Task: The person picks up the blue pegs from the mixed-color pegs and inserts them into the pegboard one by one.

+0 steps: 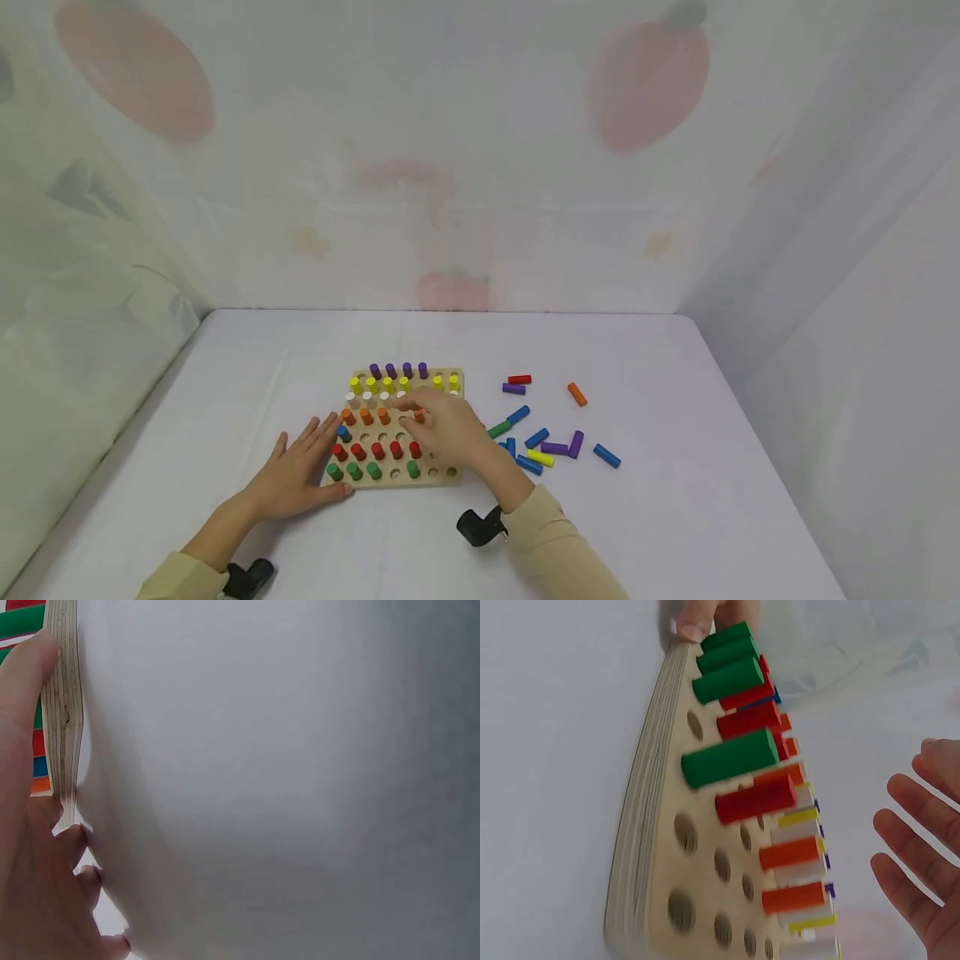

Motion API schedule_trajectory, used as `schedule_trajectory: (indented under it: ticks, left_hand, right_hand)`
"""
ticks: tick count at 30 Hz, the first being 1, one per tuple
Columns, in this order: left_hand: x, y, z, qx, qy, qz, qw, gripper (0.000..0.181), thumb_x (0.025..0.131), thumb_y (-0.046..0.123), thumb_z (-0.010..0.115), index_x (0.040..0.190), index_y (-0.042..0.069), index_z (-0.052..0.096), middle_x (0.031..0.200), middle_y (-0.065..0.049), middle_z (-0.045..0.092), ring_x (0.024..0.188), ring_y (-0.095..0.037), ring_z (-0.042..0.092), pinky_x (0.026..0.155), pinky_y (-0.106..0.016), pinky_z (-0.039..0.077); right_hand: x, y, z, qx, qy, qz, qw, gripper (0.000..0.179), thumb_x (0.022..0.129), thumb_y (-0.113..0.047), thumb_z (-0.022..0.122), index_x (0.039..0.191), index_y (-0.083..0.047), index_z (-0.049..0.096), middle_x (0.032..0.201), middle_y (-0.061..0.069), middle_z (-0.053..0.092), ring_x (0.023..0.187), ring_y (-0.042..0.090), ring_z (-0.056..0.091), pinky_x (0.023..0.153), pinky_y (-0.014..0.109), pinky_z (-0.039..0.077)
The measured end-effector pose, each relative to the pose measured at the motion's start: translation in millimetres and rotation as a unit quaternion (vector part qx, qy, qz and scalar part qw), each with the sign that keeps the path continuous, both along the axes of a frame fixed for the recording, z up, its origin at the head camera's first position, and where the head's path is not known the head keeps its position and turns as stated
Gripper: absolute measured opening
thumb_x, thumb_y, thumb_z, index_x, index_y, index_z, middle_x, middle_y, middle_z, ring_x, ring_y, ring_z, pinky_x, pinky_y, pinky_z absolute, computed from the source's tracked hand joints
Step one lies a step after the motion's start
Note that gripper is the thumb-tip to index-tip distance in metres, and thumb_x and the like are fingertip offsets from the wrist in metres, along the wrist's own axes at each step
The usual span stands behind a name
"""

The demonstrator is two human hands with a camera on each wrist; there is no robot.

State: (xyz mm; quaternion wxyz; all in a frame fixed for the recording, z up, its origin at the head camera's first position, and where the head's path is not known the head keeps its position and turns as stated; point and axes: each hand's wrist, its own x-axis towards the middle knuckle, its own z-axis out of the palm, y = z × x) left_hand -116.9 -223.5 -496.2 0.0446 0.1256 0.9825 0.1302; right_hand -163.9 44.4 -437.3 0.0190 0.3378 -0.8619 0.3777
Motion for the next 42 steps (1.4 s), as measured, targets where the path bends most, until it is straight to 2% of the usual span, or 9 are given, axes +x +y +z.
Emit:
schedule_trajectory:
  ticks: [4, 7, 13, 20, 25, 36, 42]
  left_hand:
    - [-0.2, -0.7, 0.1, 0.005, 0.004, -0.001, 1.0, 0.103, 0.06, 0.077, 0.048, 0.141, 0.021, 0.017, 0.145, -0.002, 0.018, 0.131, -0.031, 0.014, 0.097, -0.064, 0.006]
    - [-0.3, -1.3, -0.4, 0.006, 0.006, -0.001, 1.0, 0.103, 0.06, 0.077, 0.048, 0.14, 0.021, 0.017, 0.145, -0.002, 0.018, 0.131, -0.031, 0.015, 0.097, -0.064, 0.007]
    - [0.1, -1.1, -0.5, 0.008, 0.007, -0.002, 0.9999, 0.103, 0.06, 0.077, 0.048, 0.14, 0.021, 0.018, 0.145, -0.002, 0.018, 0.131, -0.031, 0.015, 0.097, -0.064, 0.007]
    - [0.9, -0.1, 0.7, 0.015, 0.006, -0.002, 0.9999, 0.102, 0.06, 0.076, 0.05, 0.14, 0.02, 0.019, 0.145, -0.003, 0.019, 0.131, -0.031, 0.015, 0.097, -0.064, 0.006]
    - [0.7, 0.8, -1.3, 0.01, 0.004, -0.001, 0.9999, 0.103, 0.06, 0.077, 0.047, 0.14, 0.02, 0.018, 0.145, -0.002, 0.017, 0.132, -0.03, 0.014, 0.097, -0.064, 0.006]
    - [-0.1, 0.8, -2.1, 0.011, 0.009, 0.0, 0.9999, 0.103, 0.06, 0.078, 0.048, 0.14, 0.02, 0.019, 0.145, -0.002, 0.018, 0.131, -0.03, 0.015, 0.097, -0.064, 0.006]
    - [-0.4, 0.3, -2.6, 0.013, 0.009, 0.001, 0.9999, 0.103, 0.059, 0.078, 0.048, 0.14, 0.02, 0.019, 0.145, -0.002, 0.019, 0.131, -0.03, 0.015, 0.097, -0.064, 0.006]
  right_hand:
    - [-0.4, 18.9, -5.1, 0.01, 0.01, -0.01, 0.9998, 0.029, 0.083, -0.025, 0.058, 0.112, -0.023, 0.057, 0.105, -0.011, 0.059, 0.095, 0.005, 0.054, 0.078, 0.024, 0.048]
    - [-0.2, 33.1, -8.0, 0.012, 0.018, -0.001, 0.9998, 0.031, 0.082, -0.023, 0.059, 0.113, -0.02, 0.056, 0.106, -0.008, 0.059, 0.101, 0.006, 0.053, 0.083, 0.027, 0.046]
    - [1.9, 60.5, -12.8, 0.028, 0.032, 0.013, 0.999, 0.033, 0.081, -0.023, 0.061, 0.113, -0.015, 0.055, 0.109, -0.006, 0.058, 0.104, 0.006, 0.051, 0.085, 0.027, 0.045]
    - [6.0, 85.5, -19.2, 0.06, 0.012, 0.002, 0.9981, 0.034, 0.081, -0.027, 0.061, 0.113, -0.018, 0.056, 0.11, -0.013, 0.055, 0.102, 0.008, 0.052, 0.084, 0.026, 0.046]
    - [9.1, 101.6, -25.0, 0.098, 0.006, -0.008, 0.9951, 0.037, 0.079, -0.03, 0.062, 0.114, -0.02, 0.055, 0.11, -0.011, 0.055, 0.102, 0.006, 0.051, 0.084, 0.027, 0.045]
    - [14.8, 123.2, -34.9, 0.13, 0.028, 0.002, 0.9912, 0.037, 0.076, -0.031, 0.066, 0.11, -0.018, 0.058, 0.106, -0.007, 0.057, 0.093, 0.009, 0.051, 0.077, 0.026, 0.046]
    - [17.7, 126.3, -44.4, 0.171, 0.056, -0.028, 0.9832, 0.039, 0.074, -0.04, 0.066, 0.107, -0.021, 0.06, 0.104, -0.008, 0.057, 0.088, 0.006, 0.049, 0.075, 0.026, 0.046]
